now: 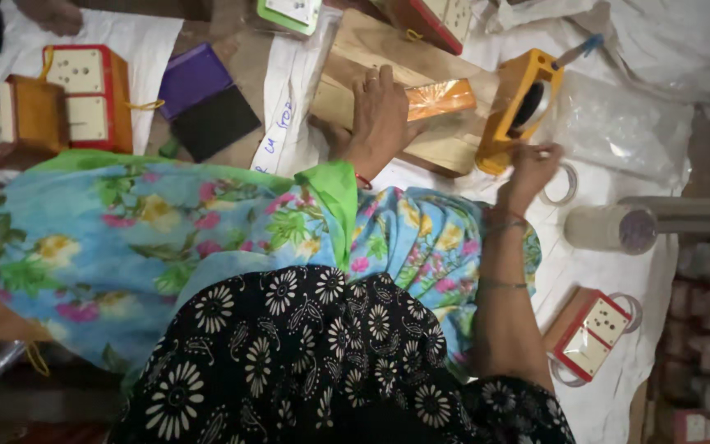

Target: The person wraps small electrical switch units in clear plastic film using a handheld tape dispenser. They place each unit on a wooden board, pull film from the dispenser, and seal the package before setting it aside.

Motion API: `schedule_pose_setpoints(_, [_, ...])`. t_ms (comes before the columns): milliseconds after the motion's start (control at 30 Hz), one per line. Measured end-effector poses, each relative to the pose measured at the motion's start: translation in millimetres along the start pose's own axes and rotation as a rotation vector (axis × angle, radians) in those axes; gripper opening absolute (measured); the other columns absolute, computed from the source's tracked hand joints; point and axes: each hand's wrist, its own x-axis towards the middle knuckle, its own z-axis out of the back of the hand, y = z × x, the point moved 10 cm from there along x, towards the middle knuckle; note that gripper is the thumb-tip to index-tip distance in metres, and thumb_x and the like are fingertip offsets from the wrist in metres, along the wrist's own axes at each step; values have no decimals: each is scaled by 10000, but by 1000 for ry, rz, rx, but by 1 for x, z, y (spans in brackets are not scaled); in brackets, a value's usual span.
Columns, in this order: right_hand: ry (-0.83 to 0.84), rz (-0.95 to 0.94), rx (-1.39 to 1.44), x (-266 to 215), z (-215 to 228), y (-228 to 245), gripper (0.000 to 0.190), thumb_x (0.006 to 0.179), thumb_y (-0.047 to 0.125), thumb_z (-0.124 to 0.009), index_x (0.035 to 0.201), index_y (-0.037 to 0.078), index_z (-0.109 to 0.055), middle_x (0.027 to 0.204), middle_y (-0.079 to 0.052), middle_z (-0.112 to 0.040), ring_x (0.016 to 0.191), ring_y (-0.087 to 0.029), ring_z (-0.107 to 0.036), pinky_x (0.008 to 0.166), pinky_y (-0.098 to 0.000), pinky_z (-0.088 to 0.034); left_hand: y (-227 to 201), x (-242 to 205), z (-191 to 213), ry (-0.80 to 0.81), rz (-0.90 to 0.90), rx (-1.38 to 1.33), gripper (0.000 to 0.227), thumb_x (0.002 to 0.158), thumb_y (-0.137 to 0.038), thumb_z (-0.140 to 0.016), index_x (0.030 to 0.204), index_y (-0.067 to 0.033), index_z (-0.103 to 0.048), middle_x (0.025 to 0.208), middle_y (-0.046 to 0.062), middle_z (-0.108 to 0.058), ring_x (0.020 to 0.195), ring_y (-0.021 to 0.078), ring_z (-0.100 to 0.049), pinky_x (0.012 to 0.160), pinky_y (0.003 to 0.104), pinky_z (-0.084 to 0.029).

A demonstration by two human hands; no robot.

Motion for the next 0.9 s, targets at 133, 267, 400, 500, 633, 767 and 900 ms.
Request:
schedule_pose_setpoints(133, [-362,67,-35,36,78,-16,212,879,-29,-721,967,63,-551,863,-62,-602,726,-130,-567,610,-258,-487,-24,20,-44,256,30,-135,794,752,-526,-834,1265,29,-591,1135,203,-638,1083,383,-623,952,548,-451])
schedule_pose_setpoints(267, [-313,-141,-69,49,84,-62,111,859,67,-694,968,57,-675,848,-33,-676,690,-114,-593,543,-257,-436,-49,36,-55,113,-75,-149,796,720,-432,-824,1341,-11,-558,1116,205,-660,1048,393,-635,918,585,-438])
schedule_pose_setpoints(400, [37,-313,-66,53,31,-90,120,846,75,-736,942,4,-717,853,-71,-773,750,-163,-731,628,-258,-560,-40,30,-67,56,-117,-237,745,800,-408,-805,1371,-1,-552,1144,183,-662,1083,385,-638,968,551,-437])
schedule_pose_setpoints(500, [26,-289,-130,49,19,-79,113,895,98,-668,910,17,-746,825,-62,-767,749,-148,-712,610,-238,-521,-42,22,-68,-6,-175,-204,762,816,-421,-808,1382,13,-541,1162,189,-645,1055,388,-626,984,537,-426])
schedule_pose_setpoints(633, [-43,-113,-93,45,5,-33,103,919,74,-667,834,16,-675,740,-33,-681,667,-111,-617,580,-253,-462,-44,20,-59,-71,-204,-163,778,817,-432,-812,1375,30,-529,1161,201,-630,1002,390,-609,947,531,-418])
schedule_pose_setpoints(767, [-61,134,25,15,15,23,215,982,53,-707,800,15,-599,735,-10,-544,694,-95,-477,638,-285,-401,-42,22,-62,-11,-163,-159,774,810,-423,-813,1377,20,-531,1137,189,-628,1000,381,-610,936,527,-419])
schedule_pose_setpoints(900, [-191,-290,-114,-23,36,-1,166,898,100,-686,743,52,-649,659,14,-552,578,-83,-416,521,-261,-301,-40,26,-65,4,-149,-177,758,824,-421,-812,1381,15,-540,1135,186,-630,999,378,-610,943,528,-420])
